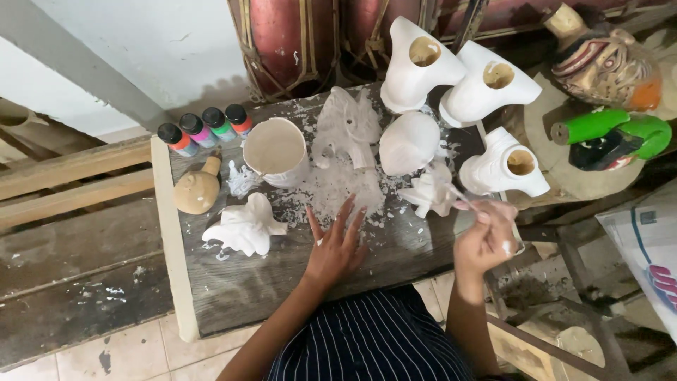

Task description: Applying a white coating to ceramic figurines using a small paintbrush on a workshop table.

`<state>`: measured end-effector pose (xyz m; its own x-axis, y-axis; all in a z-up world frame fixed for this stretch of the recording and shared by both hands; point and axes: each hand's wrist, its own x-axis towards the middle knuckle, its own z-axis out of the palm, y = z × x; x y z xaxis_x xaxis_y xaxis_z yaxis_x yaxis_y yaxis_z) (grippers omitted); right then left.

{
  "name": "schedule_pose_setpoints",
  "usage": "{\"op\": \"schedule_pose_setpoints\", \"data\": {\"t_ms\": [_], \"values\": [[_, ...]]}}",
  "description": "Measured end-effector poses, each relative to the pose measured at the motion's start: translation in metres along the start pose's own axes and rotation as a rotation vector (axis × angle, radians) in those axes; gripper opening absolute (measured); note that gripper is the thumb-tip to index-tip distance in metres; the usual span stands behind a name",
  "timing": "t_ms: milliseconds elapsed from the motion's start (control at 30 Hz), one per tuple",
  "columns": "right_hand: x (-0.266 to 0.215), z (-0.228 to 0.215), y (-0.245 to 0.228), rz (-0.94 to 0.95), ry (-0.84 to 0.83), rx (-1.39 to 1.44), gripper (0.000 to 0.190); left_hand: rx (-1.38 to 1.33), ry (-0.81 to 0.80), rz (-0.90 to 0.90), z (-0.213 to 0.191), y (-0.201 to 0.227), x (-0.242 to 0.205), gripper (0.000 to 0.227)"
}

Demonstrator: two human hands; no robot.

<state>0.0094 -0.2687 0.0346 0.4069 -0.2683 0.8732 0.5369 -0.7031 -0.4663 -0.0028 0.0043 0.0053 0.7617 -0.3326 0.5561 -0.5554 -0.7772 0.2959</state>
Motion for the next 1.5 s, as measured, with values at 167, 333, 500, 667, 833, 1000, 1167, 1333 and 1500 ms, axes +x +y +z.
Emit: {"op": "schedule_pose_setpoints", "data": {"t_ms": [167,333,500,667,833,1000,1167,1333,1500], "values": [[0.012,0.005,-0.022,0.001,-0.104,-0.116,0.019,-0.026,0.031,0.002,-0.005,0.004,0.001,0.062],[0.022,0.005,-0.034,0.008,0.034,-0.089,0.03,-0.021,0.059,-0.001,-0.009,0.005,0.007,0.063],[-0.01,-0.014,0.019,-0.017,0.046,-0.16,0.028,-0.033,0.053,-0.011,-0.009,0.005,0.006,0.06],[0.025,0.003,-0.036,-0.009,-0.105,-0.095,0.021,-0.031,0.064,-0.002,-0.005,0.004,0.003,0.06],[0.005,-0.003,-0.006,-0.029,0.046,-0.076,0.022,-0.014,0.079,0.001,-0.011,0.004,0.007,0.062],[0.033,0.01,-0.07,0.074,0.086,-0.058,0.031,-0.259,0.11,0.053,-0.01,0.0,0.005,0.055],[0.019,0.012,-0.07,0.424,0.209,0.266,0.028,-0.836,0.283,-0.17,-0.002,-0.002,0.001,0.072],[0.032,0.025,-0.098,0.993,0.363,0.553,0.022,-1.311,0.458,-0.488,0.004,-0.008,-0.011,0.083],[0.05,0.043,-0.139,1.313,0.315,0.732,0.018,-1.599,0.543,-0.708,-0.018,-0.002,-0.006,0.052]]}}
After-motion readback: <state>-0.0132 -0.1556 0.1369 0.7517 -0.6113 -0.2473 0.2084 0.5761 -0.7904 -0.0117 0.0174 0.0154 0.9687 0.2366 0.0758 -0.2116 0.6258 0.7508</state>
